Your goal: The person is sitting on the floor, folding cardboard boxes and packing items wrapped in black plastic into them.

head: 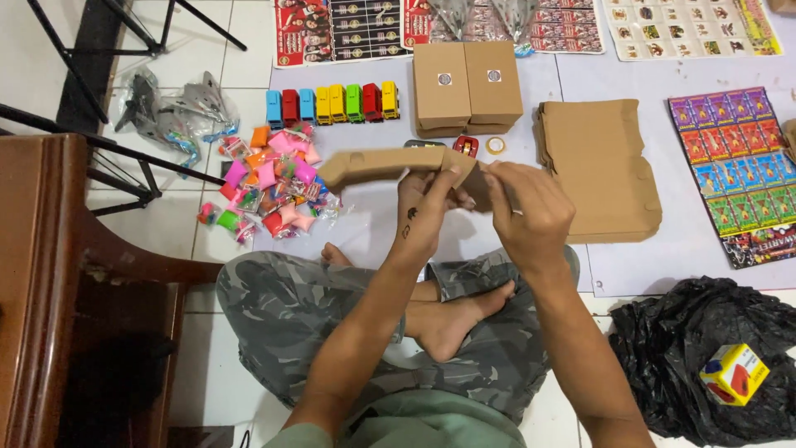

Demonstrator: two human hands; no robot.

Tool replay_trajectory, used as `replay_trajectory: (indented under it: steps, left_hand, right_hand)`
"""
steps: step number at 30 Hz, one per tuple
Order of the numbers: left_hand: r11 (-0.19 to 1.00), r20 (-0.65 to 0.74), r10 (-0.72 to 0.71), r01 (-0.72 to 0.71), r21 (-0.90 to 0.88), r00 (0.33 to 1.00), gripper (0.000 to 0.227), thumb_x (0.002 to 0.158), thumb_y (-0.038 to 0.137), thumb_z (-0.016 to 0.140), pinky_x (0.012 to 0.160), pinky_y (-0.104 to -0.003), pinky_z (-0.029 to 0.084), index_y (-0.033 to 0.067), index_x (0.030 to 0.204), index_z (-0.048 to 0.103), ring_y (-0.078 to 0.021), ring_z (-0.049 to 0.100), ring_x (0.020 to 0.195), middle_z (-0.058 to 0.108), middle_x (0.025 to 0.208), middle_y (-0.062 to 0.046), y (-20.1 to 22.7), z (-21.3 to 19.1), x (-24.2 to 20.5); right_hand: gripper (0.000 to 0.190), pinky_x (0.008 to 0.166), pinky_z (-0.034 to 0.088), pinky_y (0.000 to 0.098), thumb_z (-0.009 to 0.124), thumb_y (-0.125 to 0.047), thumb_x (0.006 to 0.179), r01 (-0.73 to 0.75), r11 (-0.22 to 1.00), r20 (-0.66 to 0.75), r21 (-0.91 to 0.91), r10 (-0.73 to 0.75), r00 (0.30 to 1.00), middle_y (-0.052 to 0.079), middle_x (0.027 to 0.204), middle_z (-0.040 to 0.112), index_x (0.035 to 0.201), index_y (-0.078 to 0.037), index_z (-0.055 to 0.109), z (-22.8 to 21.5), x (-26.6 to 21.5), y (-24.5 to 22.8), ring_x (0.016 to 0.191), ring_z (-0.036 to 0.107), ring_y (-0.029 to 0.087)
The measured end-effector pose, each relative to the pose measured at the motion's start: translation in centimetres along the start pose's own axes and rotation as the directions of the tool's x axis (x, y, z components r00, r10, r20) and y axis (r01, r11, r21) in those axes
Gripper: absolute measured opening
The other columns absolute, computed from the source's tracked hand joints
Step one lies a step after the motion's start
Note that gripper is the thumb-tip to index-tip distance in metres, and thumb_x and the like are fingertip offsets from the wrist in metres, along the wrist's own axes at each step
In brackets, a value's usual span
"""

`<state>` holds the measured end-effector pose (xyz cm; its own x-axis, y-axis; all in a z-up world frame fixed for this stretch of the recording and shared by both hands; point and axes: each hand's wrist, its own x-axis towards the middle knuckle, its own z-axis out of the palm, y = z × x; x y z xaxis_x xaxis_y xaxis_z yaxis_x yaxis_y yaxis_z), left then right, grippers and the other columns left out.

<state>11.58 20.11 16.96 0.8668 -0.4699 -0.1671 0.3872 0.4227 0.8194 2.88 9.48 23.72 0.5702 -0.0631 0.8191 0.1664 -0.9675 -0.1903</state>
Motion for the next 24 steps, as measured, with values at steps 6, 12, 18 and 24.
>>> replay_trajectory:
  steps: [6, 12, 18, 24]
  left_hand:
    - [0.934, 0.037, 0.354, -0.355, 0.039, 0.934, 0.019, 0.096, 0.011, 0.074, 0.078, -0.045, 0.067, -0.0077, 0.093, 0.071, -0.0253, 0.076, 0.078, 0.072, 0.082, -0.016, 1.5, 0.3, -1.8]
    - [0.920, 0.191, 0.382, -0.391, 0.012, 0.904, 0.018, 0.100, 0.015, 0.069, 0.084, -0.045, 0.061, -0.0012, 0.091, 0.068, -0.0078, 0.060, 0.082, 0.059, 0.073, -0.004, 2.0, -0.3, -3.0]
    - [0.927, 0.216, 0.354, -0.372, 0.046, 0.910, 0.017, 0.100, 0.015, 0.069, 0.085, -0.046, 0.060, -0.0014, 0.093, 0.068, -0.0095, 0.060, 0.083, 0.059, 0.075, -0.006, 1.3, -0.8, -3.4]
    - [0.931, 0.244, 0.332, -0.358, 0.071, 0.911, 0.017, 0.100, 0.015, 0.069, 0.086, -0.046, 0.060, -0.0017, 0.095, 0.068, -0.0111, 0.060, 0.085, 0.059, 0.076, -0.007, -0.1, -1.3, -3.0]
  right_hand:
    - [0.003, 0.073, 0.061, 0.0370, 0.077, -0.002, 0.099, -0.282, 0.917, -0.066, 0.282, 0.312, 0.948, 0.011, 0.086, 0.070, 0.097, -0.002, 0.075, 0.1, 0.1, -0.7, 0.082, 0.072, 0.027]
    - [0.010, 0.072, 0.061, 0.0355, 0.068, -0.007, 0.104, -0.458, 0.696, -0.032, 0.552, 0.567, 0.823, 0.013, 0.087, 0.066, 0.099, 0.001, 0.070, 0.8, -0.2, -2.7, 0.086, 0.071, 0.022]
    - [0.009, 0.072, 0.061, 0.0358, 0.068, -0.005, 0.101, -0.487, 0.616, -0.016, 0.620, 0.630, 0.777, 0.015, 0.088, 0.065, 0.099, 0.004, 0.069, 0.6, -0.6, -3.9, 0.089, 0.071, 0.024]
    - [0.009, 0.073, 0.061, 0.0362, 0.070, -0.003, 0.099, -0.503, 0.593, 0.013, 0.628, 0.639, 0.769, 0.017, 0.090, 0.066, 0.097, 0.005, 0.068, 0.2, -0.8, -3.8, 0.090, 0.069, 0.023]
